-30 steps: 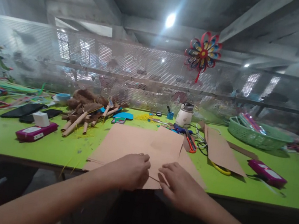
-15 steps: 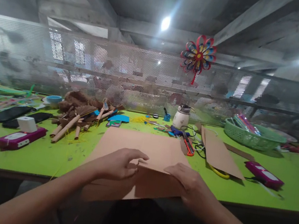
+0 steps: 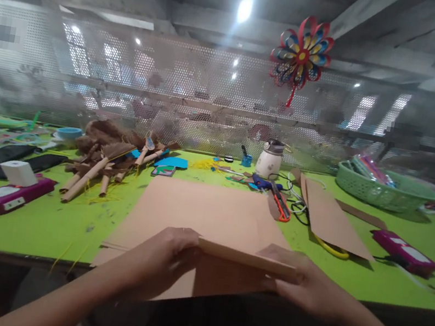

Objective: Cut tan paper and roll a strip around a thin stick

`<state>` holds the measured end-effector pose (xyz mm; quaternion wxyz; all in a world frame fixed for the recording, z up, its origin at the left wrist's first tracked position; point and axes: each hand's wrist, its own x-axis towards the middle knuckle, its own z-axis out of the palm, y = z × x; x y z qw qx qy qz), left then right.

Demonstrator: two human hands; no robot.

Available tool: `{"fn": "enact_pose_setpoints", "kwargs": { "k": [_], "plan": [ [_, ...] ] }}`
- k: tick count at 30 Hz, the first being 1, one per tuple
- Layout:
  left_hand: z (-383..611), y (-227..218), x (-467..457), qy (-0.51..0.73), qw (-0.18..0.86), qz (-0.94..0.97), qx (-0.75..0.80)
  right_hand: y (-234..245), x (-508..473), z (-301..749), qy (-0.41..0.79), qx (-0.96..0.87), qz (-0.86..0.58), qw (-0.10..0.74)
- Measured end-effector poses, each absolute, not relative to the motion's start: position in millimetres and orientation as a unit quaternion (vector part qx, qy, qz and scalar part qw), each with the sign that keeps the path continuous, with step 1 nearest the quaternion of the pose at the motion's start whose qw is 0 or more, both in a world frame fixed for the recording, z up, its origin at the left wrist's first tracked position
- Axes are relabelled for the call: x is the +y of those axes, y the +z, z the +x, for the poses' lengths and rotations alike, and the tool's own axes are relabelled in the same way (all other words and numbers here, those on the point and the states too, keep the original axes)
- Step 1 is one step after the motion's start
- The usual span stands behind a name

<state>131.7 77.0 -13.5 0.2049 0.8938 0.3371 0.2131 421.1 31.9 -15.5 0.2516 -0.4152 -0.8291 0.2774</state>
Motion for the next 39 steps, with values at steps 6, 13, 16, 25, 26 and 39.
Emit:
{"fn": "enact_pose_setpoints", "kwargs": {
  "k": [6, 13, 16, 25, 26, 39],
  "plan": [
    [140, -19, 84, 0.255, 0.296, 0.824, 0.41, -36, 56, 414, 0.263, -0.78, -0.474, 0.313],
    [162, -38, 108, 0.293, 0.306, 0.74, 0.522, -60, 71, 402, 0.145, -0.695, -0.616, 0.341],
    [169, -34, 111, 0.234, 0.231, 0.757, 0.565, -63, 73, 396, 0.137, -0.673, -0.636, 0.352],
    [174, -37, 117, 0.181, 0.114, 0.778, 0.591, -51, 85, 393, 0.123, -0.685, -0.67, 0.257],
    [174, -37, 118, 0.173, 0.101, 0.782, 0.59, -50, 85, 393, 0.115, -0.683, -0.677, 0.249],
    [187, -31, 125, 0.077, 0.017, 0.814, 0.576, -60, 72, 378, 0.008, -0.681, -0.706, 0.193]
  ]
}}
